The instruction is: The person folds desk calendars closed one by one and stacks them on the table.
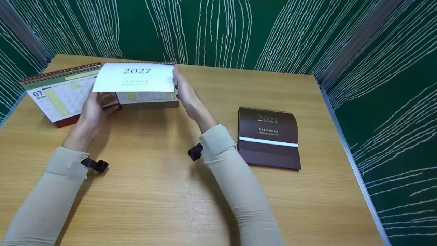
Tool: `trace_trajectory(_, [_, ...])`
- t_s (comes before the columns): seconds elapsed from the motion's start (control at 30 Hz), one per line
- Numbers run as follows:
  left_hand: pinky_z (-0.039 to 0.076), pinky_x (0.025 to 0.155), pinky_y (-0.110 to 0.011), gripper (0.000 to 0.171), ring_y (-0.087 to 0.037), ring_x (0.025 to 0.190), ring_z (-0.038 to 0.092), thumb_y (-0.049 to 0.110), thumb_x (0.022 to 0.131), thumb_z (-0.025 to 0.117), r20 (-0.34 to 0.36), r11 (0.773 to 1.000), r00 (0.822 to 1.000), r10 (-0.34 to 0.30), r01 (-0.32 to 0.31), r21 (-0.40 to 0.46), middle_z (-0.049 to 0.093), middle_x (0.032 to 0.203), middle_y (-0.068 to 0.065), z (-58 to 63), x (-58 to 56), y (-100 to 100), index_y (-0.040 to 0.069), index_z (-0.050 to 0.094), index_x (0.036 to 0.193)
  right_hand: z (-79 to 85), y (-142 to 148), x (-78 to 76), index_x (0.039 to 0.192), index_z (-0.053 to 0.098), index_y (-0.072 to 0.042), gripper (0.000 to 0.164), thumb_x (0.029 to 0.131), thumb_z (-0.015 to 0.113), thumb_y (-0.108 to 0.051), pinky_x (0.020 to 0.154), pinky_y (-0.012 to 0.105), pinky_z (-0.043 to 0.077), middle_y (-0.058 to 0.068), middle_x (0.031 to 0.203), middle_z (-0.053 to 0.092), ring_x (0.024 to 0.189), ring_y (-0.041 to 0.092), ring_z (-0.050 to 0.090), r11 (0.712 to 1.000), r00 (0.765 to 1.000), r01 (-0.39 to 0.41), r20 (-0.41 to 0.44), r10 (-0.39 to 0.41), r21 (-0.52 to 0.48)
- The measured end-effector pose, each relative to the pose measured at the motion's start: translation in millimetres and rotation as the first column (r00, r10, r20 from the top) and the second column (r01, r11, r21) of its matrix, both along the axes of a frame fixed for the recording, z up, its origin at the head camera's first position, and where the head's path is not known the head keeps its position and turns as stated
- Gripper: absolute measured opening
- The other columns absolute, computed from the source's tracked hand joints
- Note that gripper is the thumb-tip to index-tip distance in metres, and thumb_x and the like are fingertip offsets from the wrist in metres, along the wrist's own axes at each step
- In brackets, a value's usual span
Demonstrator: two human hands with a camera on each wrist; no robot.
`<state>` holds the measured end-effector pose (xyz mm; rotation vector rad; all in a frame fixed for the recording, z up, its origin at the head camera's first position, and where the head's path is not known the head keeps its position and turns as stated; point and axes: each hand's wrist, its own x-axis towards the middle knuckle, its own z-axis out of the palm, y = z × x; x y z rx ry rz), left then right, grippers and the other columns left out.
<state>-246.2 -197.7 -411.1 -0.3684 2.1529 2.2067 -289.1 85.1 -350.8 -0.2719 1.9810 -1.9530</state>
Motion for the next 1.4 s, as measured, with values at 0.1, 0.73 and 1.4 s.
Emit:
trace_trajectory(0.1, [0.029,0.122,-0.038,0.063,-0.019,0.140,0.036,0.065,0.110,0.017,0.005,1.000,1.000,0.017,-0.017,0.021,0.042,0.154,0.001,-0.6,-0.2,-1,0.031,0.046,0.155,-4.6,0,0.6,0.172,0.019,-0.026,0.065,0.113,0.027,-0.053,0.128,0.051,0.028,-0.002,0.177,0.020,0.159,0.031,0.028,1.000,1.000,-0.002,-0.010,0.002,0.016])
trace_trajectory(0.73, [0.012,0.132,-0.043,0.062,-0.011,0.158,0.019,0.062,0.111,0.017,0.032,0.993,0.995,-0.098,0.100,-0.065,0.027,0.170,0.010,2.2,-2.1,-3,0.039,0.026,0.167,-25.4,-2,-1.5,0.172,0.015,-0.030,0.063,0.114,0.024,-0.053,0.127,0.048,0.031,-0.001,0.178,0.017,0.157,0.034,0.032,1.000,1.000,-0.003,-0.013,0.004,0.028])
trace_trajectory(1.4, [0.016,0.132,-0.041,0.070,-0.017,0.159,0.017,0.059,0.112,0.033,0.065,0.993,0.993,-0.102,0.106,-0.057,0.009,0.176,0.005,5.8,-3.8,-4,0.031,0.012,0.172,-31.3,-3,-9.5,0.173,0.010,-0.031,0.065,0.113,0.024,-0.053,0.130,0.056,0.022,0.000,0.179,0.010,0.160,0.039,0.024,0.985,0.999,0.002,-0.040,0.004,0.171])
